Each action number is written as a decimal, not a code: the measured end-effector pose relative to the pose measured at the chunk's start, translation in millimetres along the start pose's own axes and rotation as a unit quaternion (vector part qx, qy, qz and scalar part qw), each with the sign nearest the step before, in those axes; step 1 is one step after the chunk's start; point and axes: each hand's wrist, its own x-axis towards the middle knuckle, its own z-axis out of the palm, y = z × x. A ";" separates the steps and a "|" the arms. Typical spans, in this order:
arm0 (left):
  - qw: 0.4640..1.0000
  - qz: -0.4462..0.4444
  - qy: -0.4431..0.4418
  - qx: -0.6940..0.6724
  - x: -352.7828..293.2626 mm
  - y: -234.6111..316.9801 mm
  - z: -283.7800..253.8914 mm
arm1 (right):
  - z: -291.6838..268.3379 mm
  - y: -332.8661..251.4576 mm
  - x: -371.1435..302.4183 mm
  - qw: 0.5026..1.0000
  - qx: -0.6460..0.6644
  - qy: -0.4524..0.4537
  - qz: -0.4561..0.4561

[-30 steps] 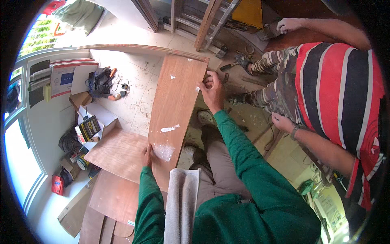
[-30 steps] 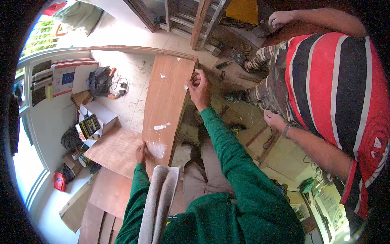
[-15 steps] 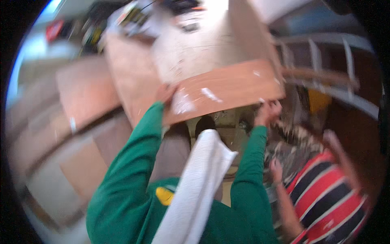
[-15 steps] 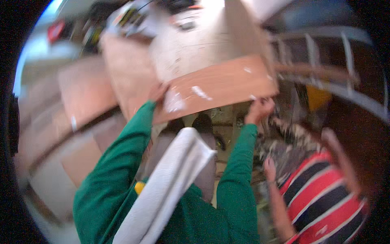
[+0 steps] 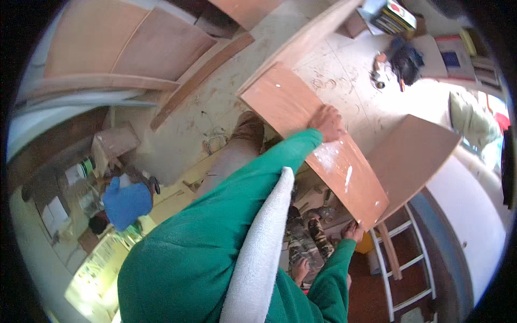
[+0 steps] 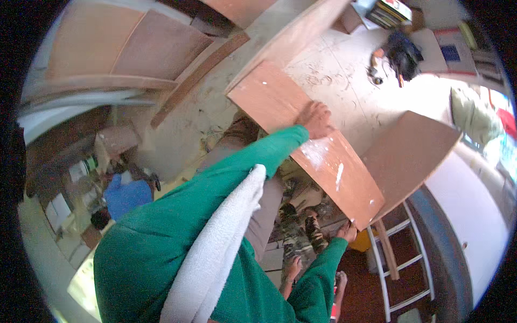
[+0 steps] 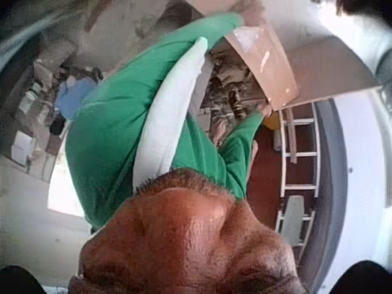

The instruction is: The person assembles pieces of plywood to construct a box-like structure, using a drill to drive screws into the wood and positioning various panels by hand.

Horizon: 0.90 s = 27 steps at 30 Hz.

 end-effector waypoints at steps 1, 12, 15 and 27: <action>1.000 0.003 -0.024 -0.016 2.7 3.0 -7.1 | -10.8 -1.2 10.6 0.999 -0.021 -0.026 -0.004; 0.994 0.031 -0.015 -0.099 1.1 3.8 -46.7 | -31.7 -12.6 35.3 0.995 -0.071 -0.043 0.049; 0.997 0.049 0.020 -0.055 1.4 -2.9 -31.9 | -17.4 -7.0 1.4 0.997 -0.041 -0.056 0.043; 0.991 0.084 0.074 0.069 17.2 7.4 -25.9 | 90.2 -93.7 -114.1 0.977 0.011 0.156 -0.144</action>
